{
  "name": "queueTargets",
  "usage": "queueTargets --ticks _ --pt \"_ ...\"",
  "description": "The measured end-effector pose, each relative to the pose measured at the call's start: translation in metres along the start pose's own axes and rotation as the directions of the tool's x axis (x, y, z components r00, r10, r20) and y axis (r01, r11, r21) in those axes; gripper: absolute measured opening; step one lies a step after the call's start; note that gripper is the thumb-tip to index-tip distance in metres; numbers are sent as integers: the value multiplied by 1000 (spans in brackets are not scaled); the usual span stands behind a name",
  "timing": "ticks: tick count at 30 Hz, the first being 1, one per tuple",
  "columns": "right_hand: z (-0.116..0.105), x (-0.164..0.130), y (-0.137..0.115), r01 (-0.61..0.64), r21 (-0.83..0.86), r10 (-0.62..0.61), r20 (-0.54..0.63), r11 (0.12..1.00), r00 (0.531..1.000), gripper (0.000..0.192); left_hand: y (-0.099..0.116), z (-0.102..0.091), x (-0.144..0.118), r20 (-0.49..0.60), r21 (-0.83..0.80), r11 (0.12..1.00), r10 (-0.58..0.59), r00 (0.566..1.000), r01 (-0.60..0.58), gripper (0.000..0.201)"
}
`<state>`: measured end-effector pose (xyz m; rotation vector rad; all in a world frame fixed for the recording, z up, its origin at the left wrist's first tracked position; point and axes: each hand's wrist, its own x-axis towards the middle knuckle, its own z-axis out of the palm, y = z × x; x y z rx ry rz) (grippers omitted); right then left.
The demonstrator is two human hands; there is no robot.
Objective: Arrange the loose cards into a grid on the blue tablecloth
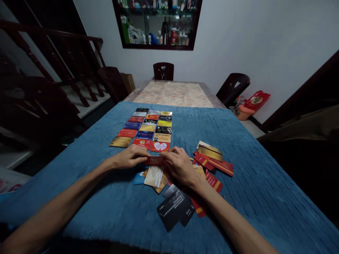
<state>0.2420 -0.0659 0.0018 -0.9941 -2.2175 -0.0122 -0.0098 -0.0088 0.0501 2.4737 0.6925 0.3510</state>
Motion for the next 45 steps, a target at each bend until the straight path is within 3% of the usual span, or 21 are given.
queueTargets --ticks 12,18,29,39,45 --pt "-1 2 -4 -8 -76 11 31 997 999 27 7 -3 -1 -9 87 996 -9 1000 10 21" --pt "0 1 -2 7 -65 -7 -3 998 1000 25 8 -5 -4 -83 76 996 -32 996 38 27" --pt "-1 2 -4 42 -90 -43 -9 995 999 25 12 3 -2 -90 124 990 -61 994 72 6" --pt "-4 3 -9 98 -242 -112 -44 965 993 35 9 -1 -2 -167 78 994 -63 984 77 5" --pt "-5 1 -12 59 -317 -80 -53 946 995 47 9 -1 -2 -215 79 995 -49 975 68 6"
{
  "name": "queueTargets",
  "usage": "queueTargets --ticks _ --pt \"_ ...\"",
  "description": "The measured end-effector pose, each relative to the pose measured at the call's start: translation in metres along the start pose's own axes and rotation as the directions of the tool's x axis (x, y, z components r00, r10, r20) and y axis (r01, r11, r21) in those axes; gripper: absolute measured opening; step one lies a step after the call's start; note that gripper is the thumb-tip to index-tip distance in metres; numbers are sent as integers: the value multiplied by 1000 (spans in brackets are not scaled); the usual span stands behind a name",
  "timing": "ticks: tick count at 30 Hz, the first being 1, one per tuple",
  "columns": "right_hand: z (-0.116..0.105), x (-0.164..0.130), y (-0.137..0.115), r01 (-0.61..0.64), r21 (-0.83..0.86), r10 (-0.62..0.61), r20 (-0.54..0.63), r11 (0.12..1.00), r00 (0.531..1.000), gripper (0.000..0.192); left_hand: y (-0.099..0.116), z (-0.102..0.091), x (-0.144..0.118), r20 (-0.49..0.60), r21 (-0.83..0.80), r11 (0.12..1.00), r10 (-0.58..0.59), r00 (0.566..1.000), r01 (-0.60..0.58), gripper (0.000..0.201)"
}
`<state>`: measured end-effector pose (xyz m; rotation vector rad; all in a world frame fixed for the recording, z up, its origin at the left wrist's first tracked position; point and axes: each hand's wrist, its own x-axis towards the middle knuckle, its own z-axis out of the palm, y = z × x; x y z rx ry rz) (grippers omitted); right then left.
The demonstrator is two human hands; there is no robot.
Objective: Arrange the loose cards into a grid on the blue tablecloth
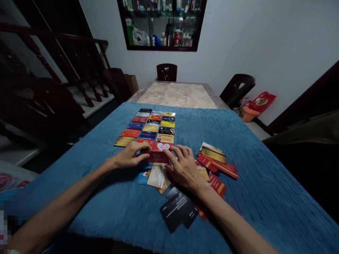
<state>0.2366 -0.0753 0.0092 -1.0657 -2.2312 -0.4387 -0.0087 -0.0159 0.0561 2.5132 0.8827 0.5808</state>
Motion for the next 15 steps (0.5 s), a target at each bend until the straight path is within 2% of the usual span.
queueTargets --ticks 7,15 --pt "1 1 -2 -18 -33 17 -28 999 999 43 -1 0 0 -28 -22 999 30 999 -30 11" --pt "4 4 -2 19 -107 -28 -84 994 996 42 -5 1 1 -46 -37 999 35 998 -37 11"
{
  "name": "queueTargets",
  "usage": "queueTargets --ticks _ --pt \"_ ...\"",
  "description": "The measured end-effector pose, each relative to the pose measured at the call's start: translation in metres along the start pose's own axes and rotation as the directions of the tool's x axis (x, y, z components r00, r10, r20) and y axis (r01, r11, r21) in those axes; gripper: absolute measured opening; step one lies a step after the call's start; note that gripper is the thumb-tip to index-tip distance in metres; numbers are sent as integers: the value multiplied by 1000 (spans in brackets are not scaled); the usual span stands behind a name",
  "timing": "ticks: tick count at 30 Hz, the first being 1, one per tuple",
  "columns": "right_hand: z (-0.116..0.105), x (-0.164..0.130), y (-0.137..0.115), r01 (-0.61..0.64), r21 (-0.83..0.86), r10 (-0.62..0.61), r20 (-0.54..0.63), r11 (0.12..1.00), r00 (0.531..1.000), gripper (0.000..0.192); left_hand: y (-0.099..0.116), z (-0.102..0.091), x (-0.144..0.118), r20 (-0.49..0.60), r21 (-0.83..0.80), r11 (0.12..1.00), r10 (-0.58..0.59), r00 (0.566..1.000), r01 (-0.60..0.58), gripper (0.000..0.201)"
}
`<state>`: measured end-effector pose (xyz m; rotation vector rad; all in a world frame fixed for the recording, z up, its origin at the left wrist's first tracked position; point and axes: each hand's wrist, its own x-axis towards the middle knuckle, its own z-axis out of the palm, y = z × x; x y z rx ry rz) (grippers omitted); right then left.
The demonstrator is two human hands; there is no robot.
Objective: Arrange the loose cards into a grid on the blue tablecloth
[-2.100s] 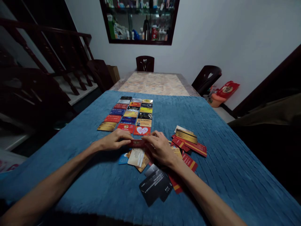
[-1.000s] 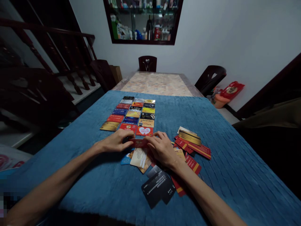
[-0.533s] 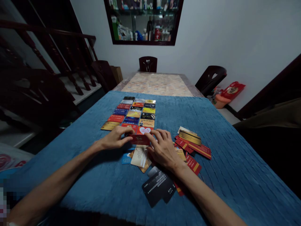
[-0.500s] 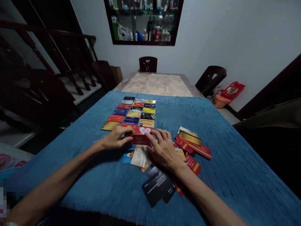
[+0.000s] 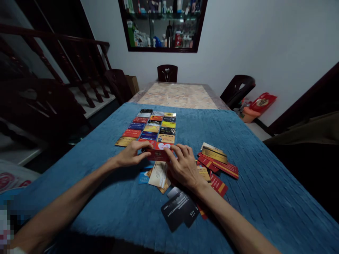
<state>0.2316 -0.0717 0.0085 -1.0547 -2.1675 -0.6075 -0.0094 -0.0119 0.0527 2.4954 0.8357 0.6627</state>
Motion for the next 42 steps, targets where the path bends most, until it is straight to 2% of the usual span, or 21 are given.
queueTargets --ticks 5,8,16,25,32,42 --pt "-1 1 4 -30 15 30 -11 999 999 45 -1 -1 -1 -94 159 978 149 984 -133 30" --pt "-4 3 6 -34 13 34 -16 999 999 45 2 -3 -2 -91 294 937 224 970 -189 37" --pt "-6 6 10 -46 57 47 -16 997 999 47 5 -5 -3 -36 521 818 306 951 -243 43" --pt "9 25 17 -8 63 6 39 998 999 45 -6 -13 -2 -16 591 771 304 952 -237 44" --pt "23 46 18 -33 142 14 135 989 991 48 -18 -25 -4 -34 609 770 262 964 -188 40" --pt "54 64 14 -79 175 28 276 981 961 52 -49 -40 -9 27 589 794 168 985 -152 34"
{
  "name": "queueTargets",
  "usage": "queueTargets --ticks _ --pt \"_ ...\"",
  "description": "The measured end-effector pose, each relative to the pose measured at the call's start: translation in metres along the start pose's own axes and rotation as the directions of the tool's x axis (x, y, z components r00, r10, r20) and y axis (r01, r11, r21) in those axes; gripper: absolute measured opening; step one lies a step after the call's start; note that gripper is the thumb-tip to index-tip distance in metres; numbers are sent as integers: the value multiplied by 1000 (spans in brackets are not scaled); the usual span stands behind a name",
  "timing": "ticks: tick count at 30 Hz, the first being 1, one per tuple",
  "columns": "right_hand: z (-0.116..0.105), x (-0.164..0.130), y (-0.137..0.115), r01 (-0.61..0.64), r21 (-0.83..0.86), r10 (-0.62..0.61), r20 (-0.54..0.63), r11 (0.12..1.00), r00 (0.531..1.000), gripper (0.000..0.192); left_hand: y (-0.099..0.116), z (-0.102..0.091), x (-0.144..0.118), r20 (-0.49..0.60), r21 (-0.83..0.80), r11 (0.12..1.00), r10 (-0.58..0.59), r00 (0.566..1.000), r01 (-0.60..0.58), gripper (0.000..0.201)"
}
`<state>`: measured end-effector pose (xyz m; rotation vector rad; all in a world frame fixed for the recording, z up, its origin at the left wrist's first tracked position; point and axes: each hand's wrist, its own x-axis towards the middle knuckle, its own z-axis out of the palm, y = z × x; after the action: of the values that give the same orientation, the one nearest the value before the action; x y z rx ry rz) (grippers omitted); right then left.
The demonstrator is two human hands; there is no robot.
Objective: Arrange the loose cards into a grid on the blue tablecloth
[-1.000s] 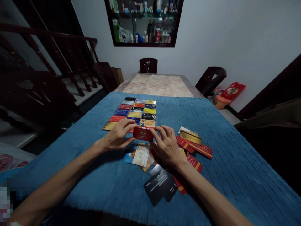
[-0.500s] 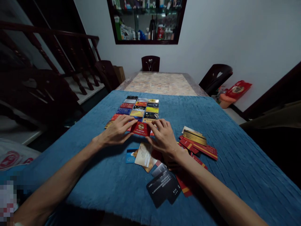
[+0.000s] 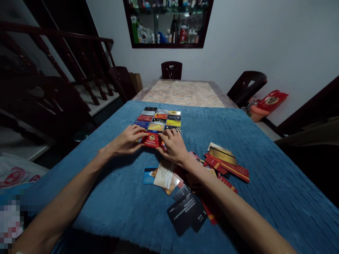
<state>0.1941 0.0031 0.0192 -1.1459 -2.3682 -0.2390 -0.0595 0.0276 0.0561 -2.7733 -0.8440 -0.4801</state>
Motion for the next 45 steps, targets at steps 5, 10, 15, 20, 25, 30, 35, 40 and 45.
queueTargets --ticks 5,10,15,20,25,30,35,40,45 --pt "9 5 -3 -17 14 17 22 1000 1000 49 -8 5 -3 37 -16 1000 -20 999 21 33" --pt "18 6 -5 -54 57 52 40 997 998 45 -11 12 -5 82 -49 997 -52 995 56 30" --pt "22 4 -6 -85 82 81 47 993 996 39 -11 14 -6 114 -95 993 -65 991 76 28" --pt "23 3 -8 -91 60 86 82 994 993 37 -10 15 -7 142 -113 990 -71 987 87 29" --pt "23 2 -10 -88 40 83 103 995 991 34 -11 20 -9 171 -107 991 -64 983 83 28" --pt "22 2 -11 -84 18 82 116 996 990 33 -12 23 -9 187 -107 990 -69 980 91 26" --pt "22 2 -12 -92 23 88 137 996 987 33 -11 24 -9 195 -98 991 -73 978 94 26" --pt "22 3 -13 -97 21 93 137 995 986 33 -8 22 -8 198 -84 993 -66 978 84 25" --pt "20 4 -13 -87 10 85 140 996 986 33 -8 22 -8 194 -92 991 -76 978 95 26"
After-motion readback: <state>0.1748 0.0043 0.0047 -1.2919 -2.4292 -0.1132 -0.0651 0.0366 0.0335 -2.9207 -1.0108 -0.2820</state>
